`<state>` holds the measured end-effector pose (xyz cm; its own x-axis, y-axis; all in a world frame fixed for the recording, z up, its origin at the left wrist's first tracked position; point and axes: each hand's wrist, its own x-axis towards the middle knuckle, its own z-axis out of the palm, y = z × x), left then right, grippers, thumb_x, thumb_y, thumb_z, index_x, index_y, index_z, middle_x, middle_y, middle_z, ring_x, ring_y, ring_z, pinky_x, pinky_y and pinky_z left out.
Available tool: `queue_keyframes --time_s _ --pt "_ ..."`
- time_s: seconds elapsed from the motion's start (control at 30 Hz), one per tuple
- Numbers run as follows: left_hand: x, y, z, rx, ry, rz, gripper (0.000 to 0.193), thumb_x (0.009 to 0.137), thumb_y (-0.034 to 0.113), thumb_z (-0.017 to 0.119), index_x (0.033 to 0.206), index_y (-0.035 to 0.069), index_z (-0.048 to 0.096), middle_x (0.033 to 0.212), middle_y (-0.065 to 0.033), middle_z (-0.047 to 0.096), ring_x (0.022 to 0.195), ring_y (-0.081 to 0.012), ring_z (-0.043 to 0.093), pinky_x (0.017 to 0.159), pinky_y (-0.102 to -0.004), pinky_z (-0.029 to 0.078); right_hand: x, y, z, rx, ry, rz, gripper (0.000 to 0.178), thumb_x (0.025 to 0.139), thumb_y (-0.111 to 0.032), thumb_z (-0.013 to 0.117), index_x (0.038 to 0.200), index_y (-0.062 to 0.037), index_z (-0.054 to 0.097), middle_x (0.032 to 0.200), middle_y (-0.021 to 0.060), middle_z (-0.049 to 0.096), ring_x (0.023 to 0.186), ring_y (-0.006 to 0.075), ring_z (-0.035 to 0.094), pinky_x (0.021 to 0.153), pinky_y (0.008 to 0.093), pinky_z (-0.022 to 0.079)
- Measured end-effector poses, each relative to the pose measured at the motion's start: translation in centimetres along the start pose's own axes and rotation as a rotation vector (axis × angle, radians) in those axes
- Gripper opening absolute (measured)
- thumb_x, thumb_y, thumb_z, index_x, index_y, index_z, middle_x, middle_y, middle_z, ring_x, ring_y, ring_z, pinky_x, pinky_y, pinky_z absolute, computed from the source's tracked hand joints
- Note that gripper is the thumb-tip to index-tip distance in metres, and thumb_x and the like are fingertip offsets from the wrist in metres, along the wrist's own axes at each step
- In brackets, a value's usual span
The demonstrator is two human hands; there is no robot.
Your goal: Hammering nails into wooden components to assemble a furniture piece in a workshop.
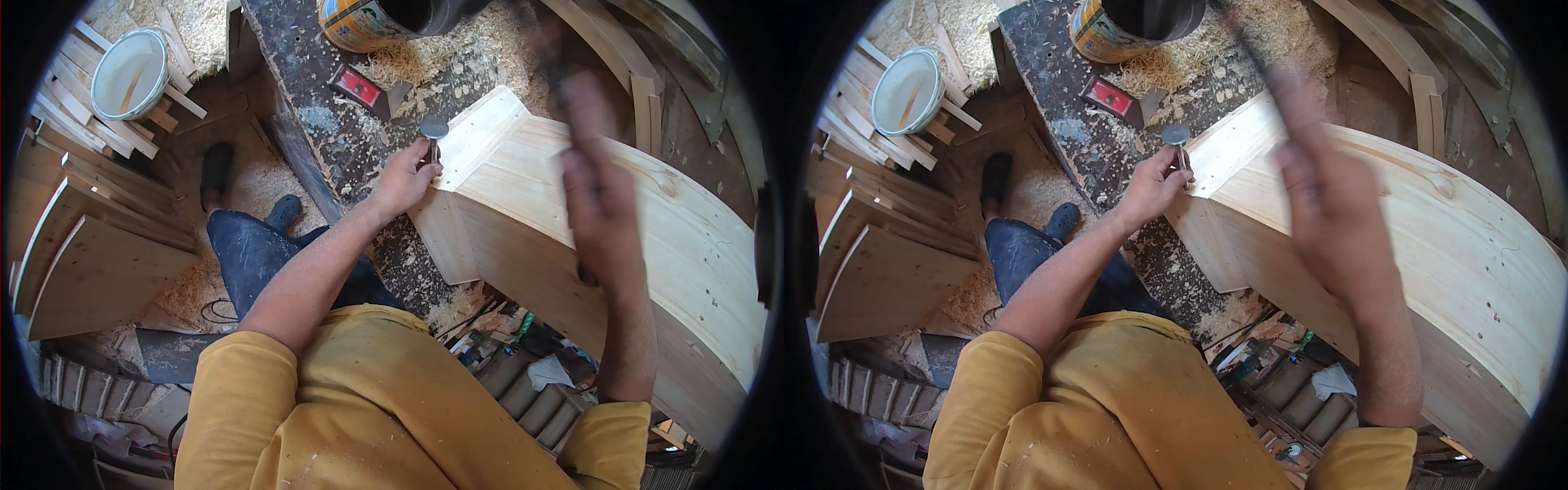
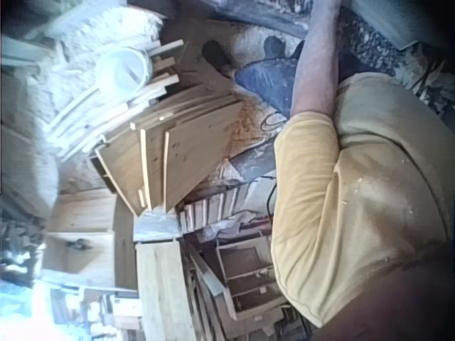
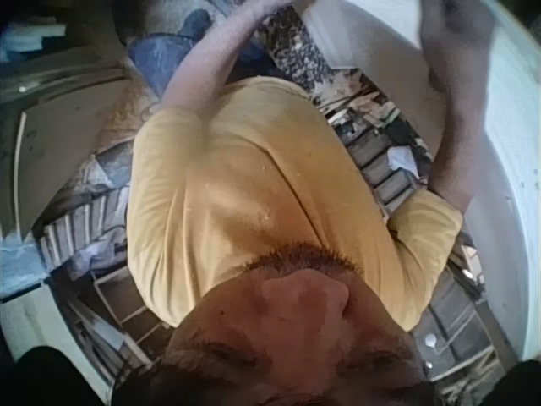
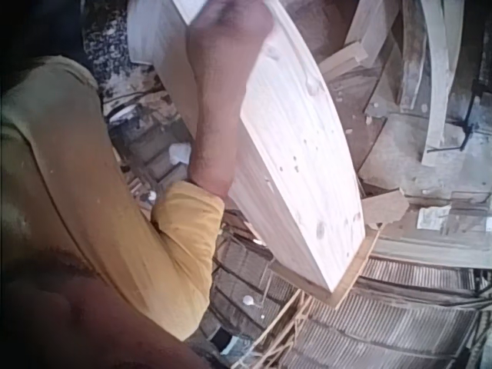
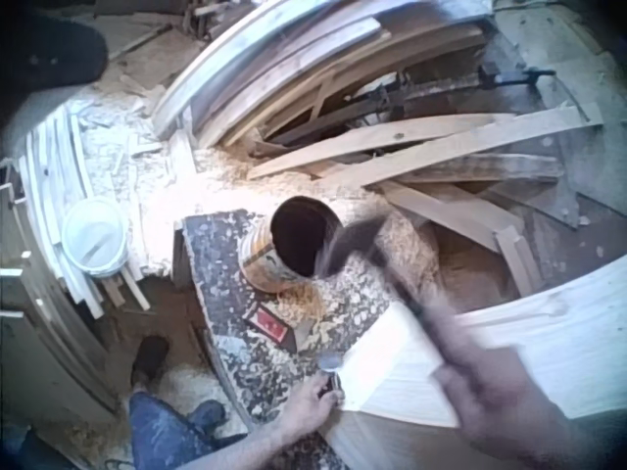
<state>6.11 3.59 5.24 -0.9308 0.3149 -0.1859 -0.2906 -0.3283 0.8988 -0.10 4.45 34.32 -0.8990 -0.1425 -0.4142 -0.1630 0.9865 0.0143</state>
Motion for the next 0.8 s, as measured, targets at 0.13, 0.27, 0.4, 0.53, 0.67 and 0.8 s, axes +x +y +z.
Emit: queue_keyframes --time_s 0.13,0.27,0.4,0.53,0.67,0.8 --pt "-0.8 0.3 0.1 -0.013 -0.028 -0.008 0.031 0.083 0.011 0.062 0.11 0.001 0.052 0.091 -0.0201 0.064 0.08 -0.0307 0.065 0.073 -0.0362 0.052 -1.1 0.8 0.1 -0.05 -0.317 0.18 0.054 0.089 -0.007 0.054 0.141 -0.0159 0.04 0.073 0.0196 0.06 0.065 0.0324 0.059 0.065 0.0379 0.048" --pt "1.0 -0.6 -0.9 -0.474 0.209 -0.143 0.013 0.091 0.006 0.054 0.103 0.003 0.05 0.085 -0.006 0.064 0.08 -0.0128 0.062 0.071 -0.0253 0.052 -3.7 1.7 -0.3 0.223 0.038 0.207 0.052 0.092 -0.013 0.053 0.142 -0.0099 0.037 0.069 0.0073 0.053 0.055 0.0148 0.05 0.054 0.0271 0.041" --pt "2.0 -2.6 -1.4 -0.361 0.187 -0.113 0.012 0.091 0.006 0.054 0.102 0.002 0.049 0.085 -0.006 0.061 0.079 -0.0121 0.062 0.072 -0.0255 0.053 -5.3 1.9 0.1 0.429 0.239 0.293 0.052 0.096 -0.021 0.051 0.142 -0.0034 0.033 0.066 -0.0029 0.044 0.046 0.0019 0.038 0.04 0.0173 0.031" --pt "2.1 -2.6 -0.2 -0.224 0.11 -0.12 0.011 0.091 0.006 0.055 0.099 0.002 0.05 0.086 -0.0056 0.061 0.079 -0.0113 0.061 0.073 -0.0262 0.053 -5.8 2.5 1.1 0.575 0.198 0.378 0.053 0.096 -0.021 0.052 0.142 -0.0019 0.033 0.066 -0.0027 0.044 0.047 0.0032 0.039 0.041 0.0182 0.032" --pt "2.5 -2.8 0.7 -0.328 0.129 -0.137 0.016 0.088 0.006 0.057 0.102 0.001 0.053 0.08 -0.0053 0.061 0.075 -0.0108 0.059 0.067 -0.0274 0.048 -6.6 3.1 2.2 0.579 0.192 0.387 0.051 0.096 -0.018 0.051 0.142 -0.0025 0.034 0.066 -0.0027 0.045 0.048 0.0033 0.039 0.041 0.0184 0.032" --pt "2.6 -4.3 1.0 -0.148 0.071 -0.061 0.016 0.087 0.007 0.059 0.1 -0.001 0.053 0.082 -0.0105 0.062 0.077 -0.0166 0.06 0.07 -0.0315 0.048 -6.9 3.6 3.1 0.443 0.172 0.323 0.051 0.096 -0.015 0.05 0.143 -0.0052 0.034 0.068 -0.0031 0.045 0.051 0.0034 0.039 0.044 0.0186 0.033"
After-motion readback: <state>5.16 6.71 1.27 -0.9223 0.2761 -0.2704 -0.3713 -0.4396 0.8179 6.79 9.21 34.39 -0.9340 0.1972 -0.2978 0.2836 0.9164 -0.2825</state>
